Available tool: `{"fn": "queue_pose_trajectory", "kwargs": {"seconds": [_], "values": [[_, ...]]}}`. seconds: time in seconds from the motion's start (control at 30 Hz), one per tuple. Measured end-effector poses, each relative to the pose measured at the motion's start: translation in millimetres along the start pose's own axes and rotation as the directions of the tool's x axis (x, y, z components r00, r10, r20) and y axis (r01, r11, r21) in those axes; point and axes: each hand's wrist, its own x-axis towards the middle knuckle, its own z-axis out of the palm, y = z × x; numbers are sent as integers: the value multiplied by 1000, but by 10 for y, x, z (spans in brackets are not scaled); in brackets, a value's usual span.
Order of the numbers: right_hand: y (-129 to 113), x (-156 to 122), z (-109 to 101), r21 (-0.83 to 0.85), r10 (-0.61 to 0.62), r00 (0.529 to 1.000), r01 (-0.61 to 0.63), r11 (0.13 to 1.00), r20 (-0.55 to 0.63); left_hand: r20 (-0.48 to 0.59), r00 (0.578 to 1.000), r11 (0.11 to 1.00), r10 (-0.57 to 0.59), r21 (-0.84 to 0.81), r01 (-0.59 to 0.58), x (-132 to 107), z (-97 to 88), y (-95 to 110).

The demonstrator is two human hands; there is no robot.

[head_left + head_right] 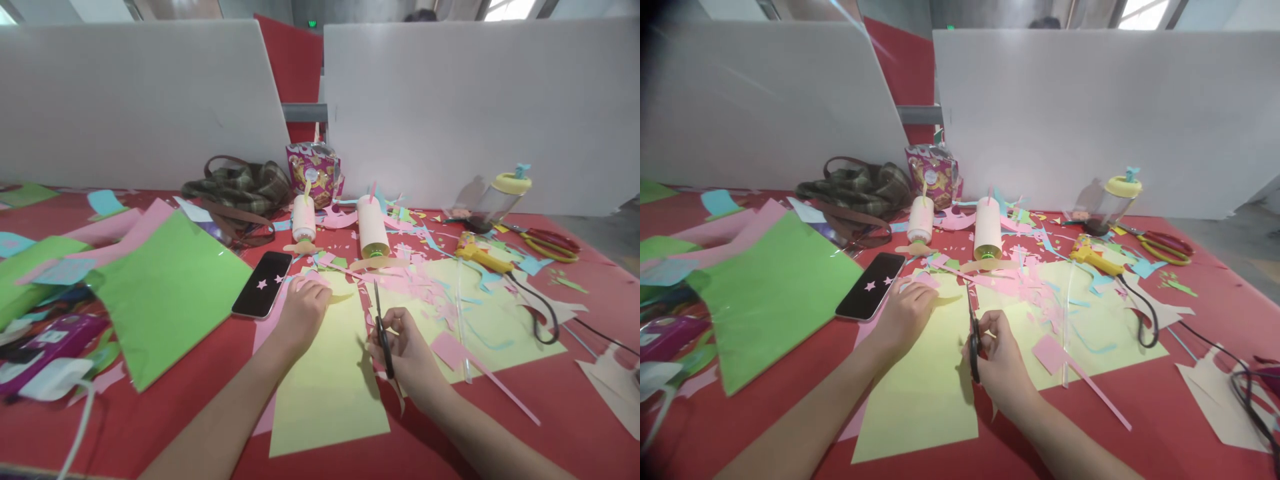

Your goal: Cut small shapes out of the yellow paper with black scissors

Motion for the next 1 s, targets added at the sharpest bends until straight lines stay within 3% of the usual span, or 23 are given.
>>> {"fn": "queue_pose_trajectory", "kwargs": {"seconds": [0.13, 0.23, 0.4, 0.53, 0.67, 0.9, 1.0], "values": [[-87, -35, 42, 7, 16, 1000, -16, 1000, -4, -159, 983, 990, -87, -123, 68, -13, 0, 21], [-140, -52, 71, 32, 42, 999, -41, 999, -21, -260, 961, 980, -95, -195, 44, -17, -13, 47], [-104, -33, 74, 52, 38, 999, -37, 998, -28, -384, 919, 989, -92, -141, 40, -41, -94, 106], [-32, -8, 70, 69, 14, 999, -10, 998, -49, -454, 876, 979, -164, -182, 88, -63, -118, 118], [2, 13, 82, 93, -36, 996, 43, 995, -77, -395, 898, 955, -194, -287, 80, -67, -79, 133], [-64, 54, 74, 187, -93, 985, 120, 975, -148, -126, 946, 797, -299, -578, 175, -43, -155, 294], [-95, 66, 63, 212, -68, 975, 114, 971, -210, 22, 908, 665, -419, -673, 324, -25, -168, 340]]}}
